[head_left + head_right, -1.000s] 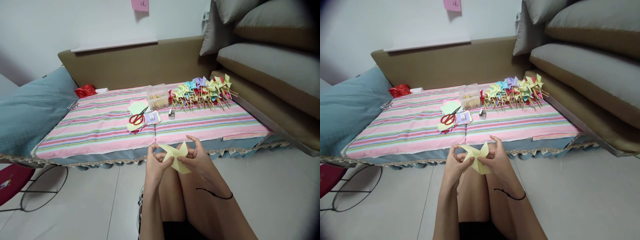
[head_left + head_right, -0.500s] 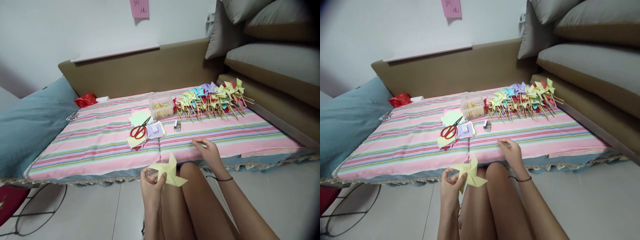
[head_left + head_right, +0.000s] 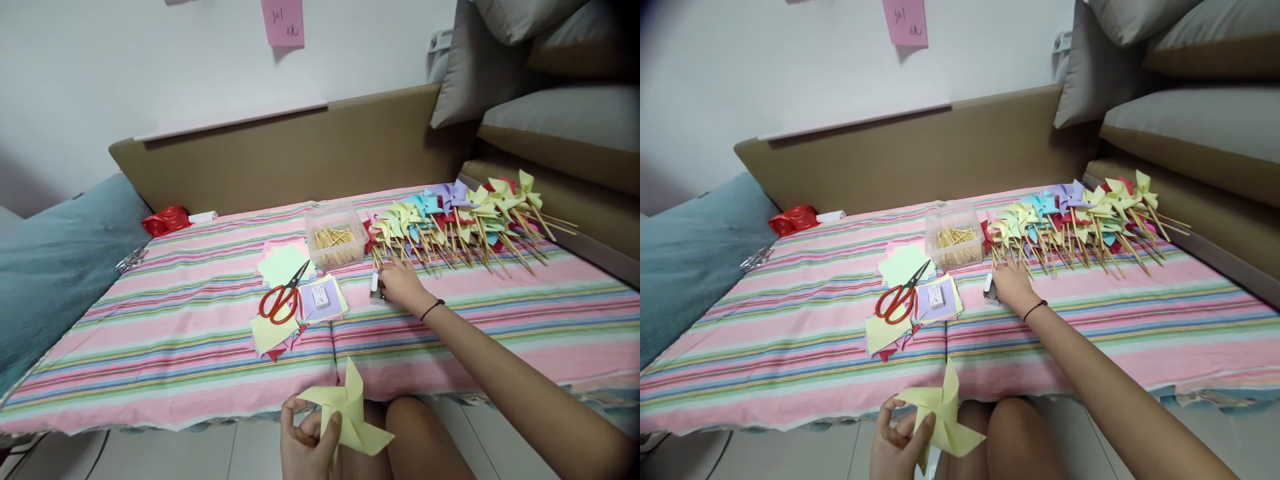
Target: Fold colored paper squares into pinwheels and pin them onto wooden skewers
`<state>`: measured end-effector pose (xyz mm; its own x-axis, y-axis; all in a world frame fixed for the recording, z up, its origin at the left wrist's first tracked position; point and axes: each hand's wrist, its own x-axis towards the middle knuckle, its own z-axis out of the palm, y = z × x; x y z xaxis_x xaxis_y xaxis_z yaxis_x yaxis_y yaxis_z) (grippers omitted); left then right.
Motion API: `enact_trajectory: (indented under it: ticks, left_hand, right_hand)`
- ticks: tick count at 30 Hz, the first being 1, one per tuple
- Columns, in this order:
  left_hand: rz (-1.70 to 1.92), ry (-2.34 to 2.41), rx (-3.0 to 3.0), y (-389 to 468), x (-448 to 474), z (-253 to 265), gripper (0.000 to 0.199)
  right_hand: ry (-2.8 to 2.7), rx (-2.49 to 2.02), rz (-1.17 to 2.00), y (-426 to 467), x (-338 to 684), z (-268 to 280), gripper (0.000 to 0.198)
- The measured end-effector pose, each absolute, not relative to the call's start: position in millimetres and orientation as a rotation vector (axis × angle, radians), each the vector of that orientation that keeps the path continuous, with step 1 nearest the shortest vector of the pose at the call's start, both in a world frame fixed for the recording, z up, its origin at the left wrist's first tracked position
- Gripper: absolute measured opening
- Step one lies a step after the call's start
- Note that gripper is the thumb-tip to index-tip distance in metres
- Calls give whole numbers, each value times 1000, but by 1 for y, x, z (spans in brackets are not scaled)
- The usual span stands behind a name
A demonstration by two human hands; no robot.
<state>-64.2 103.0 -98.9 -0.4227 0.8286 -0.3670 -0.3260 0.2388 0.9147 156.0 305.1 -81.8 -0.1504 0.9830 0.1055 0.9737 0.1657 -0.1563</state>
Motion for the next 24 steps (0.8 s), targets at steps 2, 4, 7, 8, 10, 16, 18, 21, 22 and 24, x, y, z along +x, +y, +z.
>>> enact_trajectory:
  ticks: [2, 4, 7, 8, 10, 16, 18, 21, 22, 24]
  left_hand:
    - [1400, 1483, 511, 109, -67, -102, 67]
    - [1388, 1486, 508, 113, -68, -104, 68]
    - [1358, 1487, 493, 116, -70, -106, 67]
    - [1355, 1483, 490, 116, -70, -106, 67]
    - [1358, 1473, 492, 116, -70, -106, 66]
    - [1371, 1500, 488, 109, -73, -98, 66]
    - [1372, 1507, 475, 106, -75, -94, 67]
    - [1379, 1492, 468, 102, -78, -90, 67]
    - [1384, 1488, 470, 101, -78, -89, 66]
    - [1393, 1489, 476, 99, -76, -86, 64]
  right_hand:
    - [-2313, -1949, 20, 309, 154, -81, 25]
    - [-2355, -1974, -16, 311, 154, -81, 28]
    - [-2377, -2004, -29, 313, 156, -79, 29]
    - [-2375, -2013, -26, 314, 156, -78, 28]
    - [-2357, -2024, -17, 313, 156, -79, 25]
    - [-2245, -1948, 9, 307, 155, -85, 18]
    - [-2181, -1890, 11, 305, 159, -85, 18]
    - [-2044, -1826, 4, 297, 175, -82, 17]
    - [-1999, -1808, 5, 293, 182, -82, 15]
    - [-1930, -1769, 22, 282, 197, -86, 13]
